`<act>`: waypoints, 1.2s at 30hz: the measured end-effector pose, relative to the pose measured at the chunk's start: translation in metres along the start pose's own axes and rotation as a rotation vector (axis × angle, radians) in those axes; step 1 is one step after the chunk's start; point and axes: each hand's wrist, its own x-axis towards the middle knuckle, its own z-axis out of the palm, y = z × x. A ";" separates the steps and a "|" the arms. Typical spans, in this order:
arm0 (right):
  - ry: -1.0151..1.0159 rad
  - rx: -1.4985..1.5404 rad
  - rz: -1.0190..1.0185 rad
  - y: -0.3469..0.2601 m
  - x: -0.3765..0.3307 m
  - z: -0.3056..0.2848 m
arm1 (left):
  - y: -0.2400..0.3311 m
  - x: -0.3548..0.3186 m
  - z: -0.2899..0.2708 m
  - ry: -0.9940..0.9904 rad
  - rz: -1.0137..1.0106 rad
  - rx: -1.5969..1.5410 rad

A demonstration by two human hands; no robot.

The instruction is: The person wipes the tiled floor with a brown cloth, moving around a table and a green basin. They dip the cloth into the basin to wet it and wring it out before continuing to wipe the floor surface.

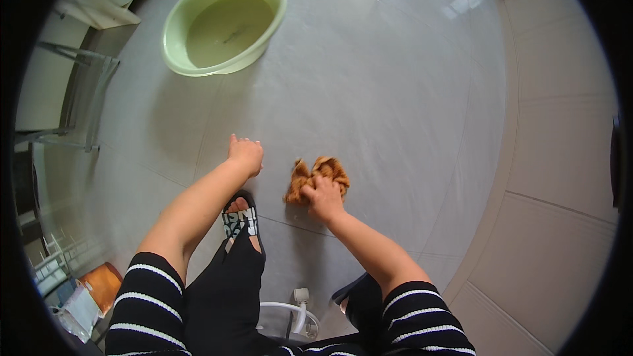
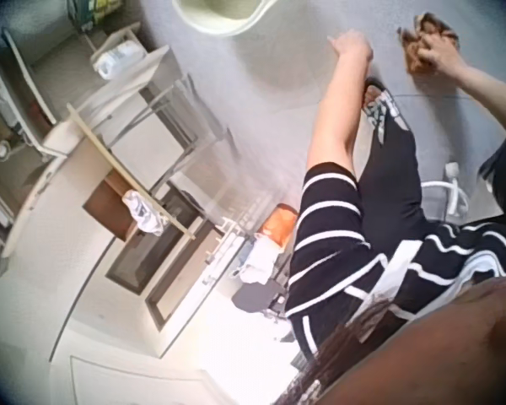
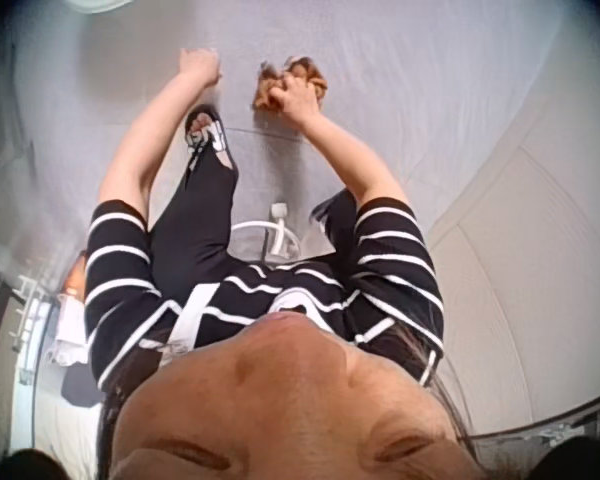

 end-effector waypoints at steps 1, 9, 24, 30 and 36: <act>-0.142 0.053 0.039 -0.002 -0.009 -0.004 | 0.009 0.002 -0.001 0.003 0.017 0.015; 0.494 0.206 0.243 0.120 0.033 -0.062 | 0.080 0.022 -0.024 0.033 0.105 0.116; 0.405 0.358 -0.060 0.152 -0.033 -0.084 | 0.107 0.025 0.008 0.045 0.097 0.143; 0.406 0.075 0.669 0.232 -0.039 -0.085 | 0.153 0.030 -0.019 0.123 0.174 0.165; 0.095 0.176 0.133 0.129 -0.129 -0.036 | 0.240 0.028 -0.052 0.057 0.256 0.210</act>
